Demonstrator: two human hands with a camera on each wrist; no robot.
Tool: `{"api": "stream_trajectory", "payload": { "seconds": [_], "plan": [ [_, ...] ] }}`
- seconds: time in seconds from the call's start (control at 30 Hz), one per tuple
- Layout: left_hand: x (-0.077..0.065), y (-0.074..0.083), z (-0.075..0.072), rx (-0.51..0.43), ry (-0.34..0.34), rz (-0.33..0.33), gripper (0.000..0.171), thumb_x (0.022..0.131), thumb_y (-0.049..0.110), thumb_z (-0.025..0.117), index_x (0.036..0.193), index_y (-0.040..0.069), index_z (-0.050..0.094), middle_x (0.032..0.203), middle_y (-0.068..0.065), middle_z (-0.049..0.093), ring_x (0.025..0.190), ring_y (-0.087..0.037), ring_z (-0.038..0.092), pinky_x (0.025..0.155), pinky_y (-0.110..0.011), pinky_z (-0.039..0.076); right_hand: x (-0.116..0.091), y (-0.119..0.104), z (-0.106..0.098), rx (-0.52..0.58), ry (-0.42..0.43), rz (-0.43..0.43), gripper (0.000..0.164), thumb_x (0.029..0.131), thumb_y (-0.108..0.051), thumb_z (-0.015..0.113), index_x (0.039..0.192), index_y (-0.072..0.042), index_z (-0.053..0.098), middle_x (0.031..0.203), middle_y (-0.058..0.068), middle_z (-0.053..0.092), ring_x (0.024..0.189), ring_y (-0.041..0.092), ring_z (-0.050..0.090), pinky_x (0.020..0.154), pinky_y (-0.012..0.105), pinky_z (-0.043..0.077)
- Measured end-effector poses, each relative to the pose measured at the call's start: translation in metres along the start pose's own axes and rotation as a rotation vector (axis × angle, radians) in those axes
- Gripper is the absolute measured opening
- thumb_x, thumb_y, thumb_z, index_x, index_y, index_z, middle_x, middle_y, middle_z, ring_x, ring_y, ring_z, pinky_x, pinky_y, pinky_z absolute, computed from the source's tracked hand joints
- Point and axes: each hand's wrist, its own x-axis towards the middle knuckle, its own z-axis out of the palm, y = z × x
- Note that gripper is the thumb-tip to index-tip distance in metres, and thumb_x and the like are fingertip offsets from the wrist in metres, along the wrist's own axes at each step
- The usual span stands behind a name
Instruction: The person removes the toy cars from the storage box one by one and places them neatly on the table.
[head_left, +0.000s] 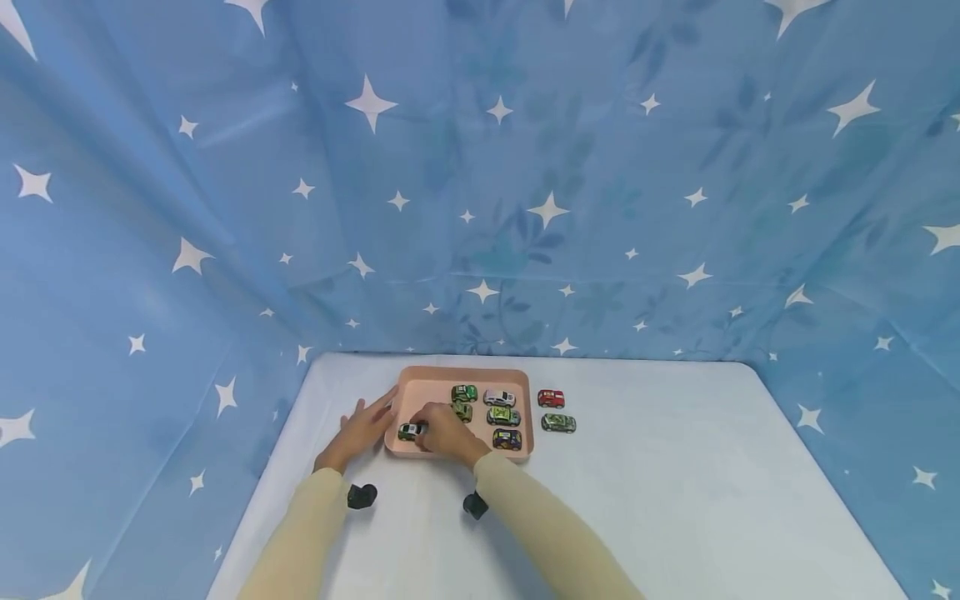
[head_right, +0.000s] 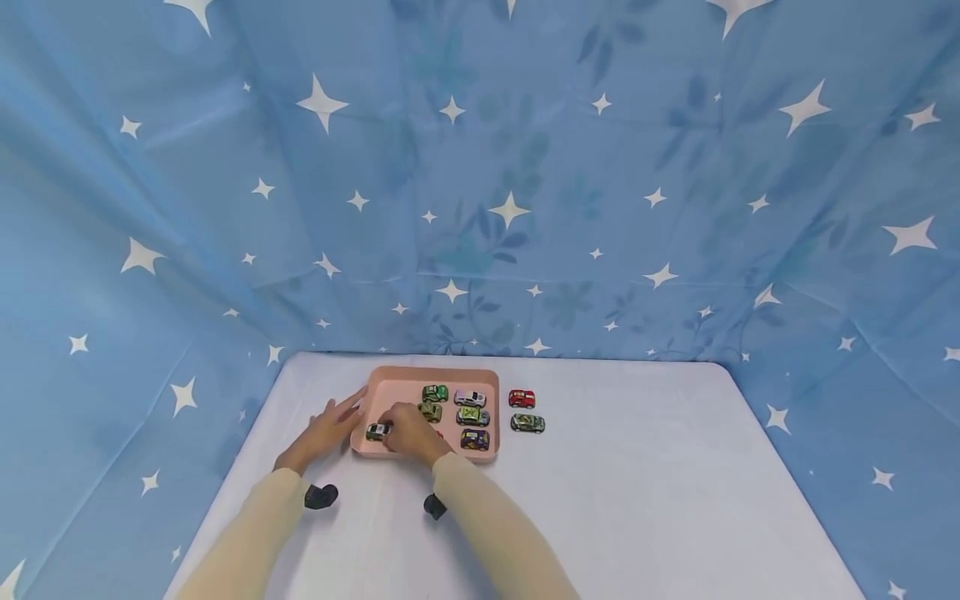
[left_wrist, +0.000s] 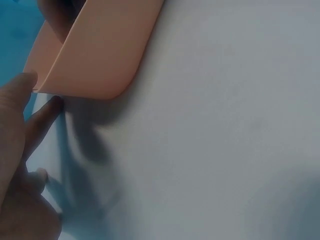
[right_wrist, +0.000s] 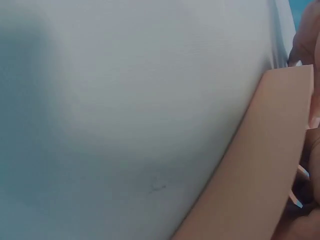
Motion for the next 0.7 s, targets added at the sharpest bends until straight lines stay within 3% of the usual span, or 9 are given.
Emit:
{"api": "stream_trajectory", "payload": {
  "seconds": [0.27,0.7],
  "plan": [
    [0.002,-0.001,0.002,-0.003,0.004,0.003,0.059,0.117,0.039,0.046,0.171,0.022,0.030,0.167,-0.021,0.038,0.159,-0.054,-0.003,0.119,-0.077,-0.012,-0.002,0.002,-0.014,0.024,0.030,-0.022,0.024,0.094,0.001,0.081,0.117,-0.002,0.081,0.109,0.005,0.077,0.102,0.014,0.070,0.093,0.027,0.058],
    [0.003,0.001,-0.001,-0.014,-0.004,-0.009,0.060,0.117,0.039,0.045,0.172,0.022,0.028,0.167,-0.020,0.038,0.159,-0.053,-0.007,0.119,-0.075,-0.016,-0.017,0.018,-0.072,0.079,0.083,-0.061,0.030,0.098,-0.001,0.077,0.129,-0.002,0.076,0.119,0.009,0.075,0.106,0.021,0.071,0.092,0.035,0.060]
  ]
}}
